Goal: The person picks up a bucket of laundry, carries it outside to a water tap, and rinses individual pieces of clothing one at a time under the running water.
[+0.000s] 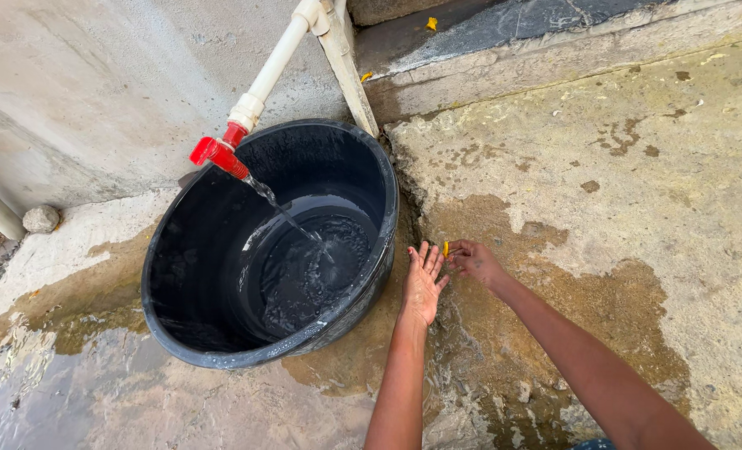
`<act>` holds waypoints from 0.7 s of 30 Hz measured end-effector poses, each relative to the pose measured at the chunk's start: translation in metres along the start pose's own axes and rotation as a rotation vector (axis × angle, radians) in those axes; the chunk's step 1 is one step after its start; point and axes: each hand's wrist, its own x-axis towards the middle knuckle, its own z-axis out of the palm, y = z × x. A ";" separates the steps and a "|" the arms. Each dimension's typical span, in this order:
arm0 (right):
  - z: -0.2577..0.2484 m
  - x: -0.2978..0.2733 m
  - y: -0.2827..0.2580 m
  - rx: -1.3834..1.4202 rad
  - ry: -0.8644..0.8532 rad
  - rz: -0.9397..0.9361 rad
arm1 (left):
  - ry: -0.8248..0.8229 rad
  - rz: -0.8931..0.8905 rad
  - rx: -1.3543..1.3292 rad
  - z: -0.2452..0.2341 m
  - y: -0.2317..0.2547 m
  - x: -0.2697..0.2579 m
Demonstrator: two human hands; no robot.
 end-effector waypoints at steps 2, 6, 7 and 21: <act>-0.003 0.000 0.005 0.023 0.000 -0.015 | -0.001 0.009 -0.006 0.002 0.002 -0.001; -0.004 -0.007 0.001 -0.014 0.074 0.022 | -0.002 0.002 -0.019 0.005 0.002 -0.004; -0.003 -0.008 -0.002 -0.013 0.075 0.021 | -0.007 0.003 -0.021 0.006 0.002 -0.004; -0.007 -0.018 -0.017 -0.394 0.396 0.005 | 0.020 0.029 -0.038 -0.016 -0.016 0.007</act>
